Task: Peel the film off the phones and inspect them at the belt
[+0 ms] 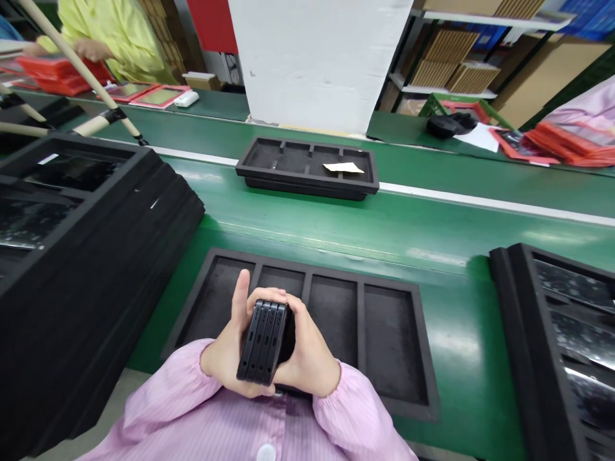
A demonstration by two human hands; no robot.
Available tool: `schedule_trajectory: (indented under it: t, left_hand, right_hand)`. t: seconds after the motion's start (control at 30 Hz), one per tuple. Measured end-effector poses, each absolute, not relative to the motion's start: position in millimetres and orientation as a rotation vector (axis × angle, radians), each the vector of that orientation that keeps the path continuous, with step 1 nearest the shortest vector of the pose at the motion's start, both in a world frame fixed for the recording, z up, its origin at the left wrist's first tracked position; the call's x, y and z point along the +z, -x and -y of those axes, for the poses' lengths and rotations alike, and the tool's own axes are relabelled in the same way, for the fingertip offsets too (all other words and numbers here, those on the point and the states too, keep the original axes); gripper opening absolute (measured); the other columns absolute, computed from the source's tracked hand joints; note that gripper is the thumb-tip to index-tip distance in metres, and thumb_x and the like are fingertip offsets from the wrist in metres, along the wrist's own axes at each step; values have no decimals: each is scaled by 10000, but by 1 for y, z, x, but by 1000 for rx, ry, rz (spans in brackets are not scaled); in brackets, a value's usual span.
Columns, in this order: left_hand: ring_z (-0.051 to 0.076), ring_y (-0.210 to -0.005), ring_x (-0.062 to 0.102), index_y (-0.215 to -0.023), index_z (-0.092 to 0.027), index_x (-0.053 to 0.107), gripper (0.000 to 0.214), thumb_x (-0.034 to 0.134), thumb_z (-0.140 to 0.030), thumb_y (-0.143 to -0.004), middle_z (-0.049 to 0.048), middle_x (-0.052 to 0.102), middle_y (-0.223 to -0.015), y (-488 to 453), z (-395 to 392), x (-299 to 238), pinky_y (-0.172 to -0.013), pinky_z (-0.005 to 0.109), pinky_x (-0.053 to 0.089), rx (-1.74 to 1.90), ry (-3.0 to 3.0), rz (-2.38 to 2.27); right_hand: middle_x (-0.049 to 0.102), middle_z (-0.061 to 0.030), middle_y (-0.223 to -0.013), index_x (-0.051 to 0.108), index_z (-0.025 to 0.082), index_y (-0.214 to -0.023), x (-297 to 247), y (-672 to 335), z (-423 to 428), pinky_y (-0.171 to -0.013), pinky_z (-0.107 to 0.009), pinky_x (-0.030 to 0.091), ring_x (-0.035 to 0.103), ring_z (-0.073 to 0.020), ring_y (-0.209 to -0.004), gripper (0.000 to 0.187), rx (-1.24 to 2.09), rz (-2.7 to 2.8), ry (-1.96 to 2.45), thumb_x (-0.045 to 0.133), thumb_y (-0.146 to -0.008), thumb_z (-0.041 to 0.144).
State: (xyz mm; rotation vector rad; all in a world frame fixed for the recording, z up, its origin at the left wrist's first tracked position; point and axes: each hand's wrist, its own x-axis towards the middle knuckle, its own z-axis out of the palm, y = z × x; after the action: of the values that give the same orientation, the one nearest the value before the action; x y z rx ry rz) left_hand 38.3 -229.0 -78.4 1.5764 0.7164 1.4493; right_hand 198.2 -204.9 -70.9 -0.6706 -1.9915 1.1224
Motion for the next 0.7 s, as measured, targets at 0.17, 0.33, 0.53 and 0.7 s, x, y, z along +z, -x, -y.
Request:
schedule_trajectory:
  t: [0.17,0.33,0.53,0.7]
  left_hand:
    - [333,-1301,467,-1515,-430,-153,1458,888,-598,-509,56,464,-1279,-39,229,-77,-1112,542,398,1439,-1563,-725]
    - [348,-1302,455,-1512,-453,-139,1459,906,-566,-499,52,446,-1286,-40,229,-77,-1119,564,383,1437,-1526,-707]
    - [318,-1264,486,-1515,-427,-160,1377,860,-553,-599,62,422,-1311,-43,226,-70,-1112,546,387,1412,-1512,-745]
    - [340,-1262,498,-1508,-412,-200,1435,858,-612,-559,72,425,-1301,-45,226,-70,-1086,554,423,1401,-1502,-806]
  right_hand:
    - [517,-146,-1369,283,279,-1434,-67,-196,203,-1067,-468,474,554,-328,-1265,1019,1107,1984,678,899,-628,370]
    - [524,-128,-1366,298,285,-1427,-66,-195,202,-1071,-448,472,550,-313,-1271,954,1126,1967,654,869,-672,405]
    - [483,-127,-1416,301,305,-1424,-65,-199,198,-1068,-459,476,533,-311,-1290,893,1192,1971,688,832,-716,424]
    - [498,-128,-1388,306,301,-1417,-68,-203,197,-1045,-468,494,570,-314,-1233,915,1211,1965,722,846,-693,444]
